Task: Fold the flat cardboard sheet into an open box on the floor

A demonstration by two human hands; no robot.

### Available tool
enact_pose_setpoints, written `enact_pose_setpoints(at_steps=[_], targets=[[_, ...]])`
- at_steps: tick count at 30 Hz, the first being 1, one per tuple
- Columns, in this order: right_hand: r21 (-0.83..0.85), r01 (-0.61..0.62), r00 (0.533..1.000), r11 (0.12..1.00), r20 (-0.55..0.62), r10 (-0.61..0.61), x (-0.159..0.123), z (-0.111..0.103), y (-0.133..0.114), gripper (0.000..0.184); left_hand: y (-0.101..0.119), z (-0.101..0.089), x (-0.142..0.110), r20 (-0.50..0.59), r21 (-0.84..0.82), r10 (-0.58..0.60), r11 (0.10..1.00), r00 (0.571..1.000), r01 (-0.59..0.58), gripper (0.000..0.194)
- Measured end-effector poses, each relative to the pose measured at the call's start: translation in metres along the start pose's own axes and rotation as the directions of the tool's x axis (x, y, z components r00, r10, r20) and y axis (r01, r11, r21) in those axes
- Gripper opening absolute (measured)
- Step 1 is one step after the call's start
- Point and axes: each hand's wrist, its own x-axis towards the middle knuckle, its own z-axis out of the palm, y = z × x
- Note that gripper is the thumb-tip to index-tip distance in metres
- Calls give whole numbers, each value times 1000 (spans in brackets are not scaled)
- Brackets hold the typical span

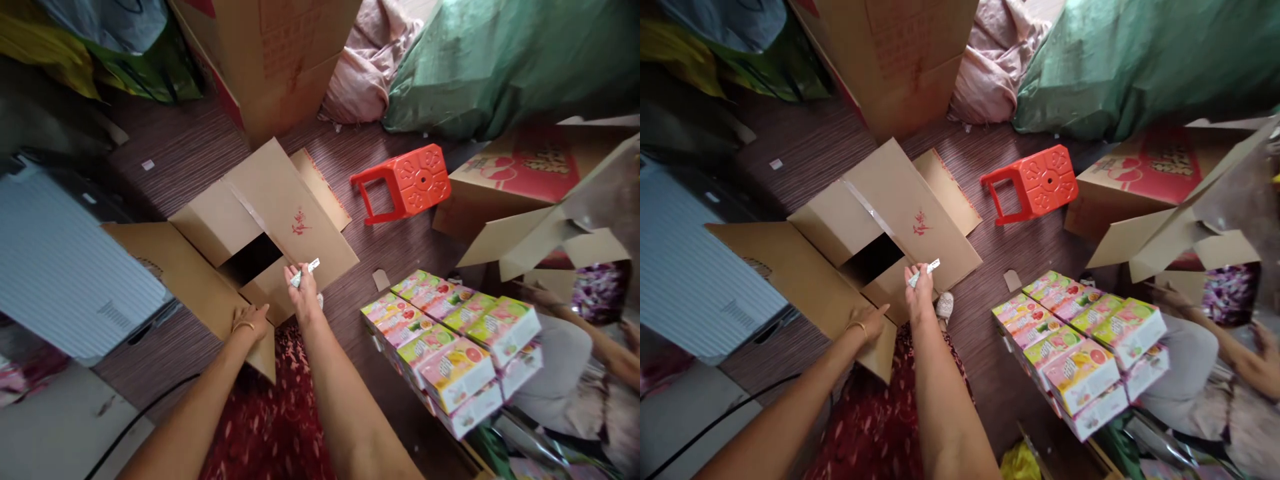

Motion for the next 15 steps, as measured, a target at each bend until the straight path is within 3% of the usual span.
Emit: enact_pose_setpoints(at_steps=[2,4,6,7,9,10,11,13,15], targets=[[-192,85,994,978,78,-71,0,6,-1,18,-9,-13,-8,15,191,16,981,1000,-18,51],[-430,240,965,870,206,-165,0,16,-2,18,-10,-21,-2,-48,326,-63,942,997,76,57],[-642,489,866,591,440,-238,-1,28,-6,19,-5,-22,14,-185,296,-220,917,958,267,58],[-682,627,776,377,590,-224,0,34,-10,18,-1,-19,24,-256,226,-289,910,922,348,58],[-544,826,543,-145,838,-50,2,45,-19,18,7,-7,43,-359,125,-320,914,877,385,57],[-401,845,452,-354,889,72,5,50,-24,20,10,0,50,-400,111,-290,926,869,360,57],[-274,834,395,-479,903,171,8,55,-29,22,12,8,57,-440,119,-236,941,867,316,55],[-105,809,335,-578,891,307,17,64,-37,25,12,21,68,-502,150,-124,962,856,227,50],[-21,812,317,-583,855,410,27,74,-41,25,7,31,77,-547,188,-35,969,837,163,48]])
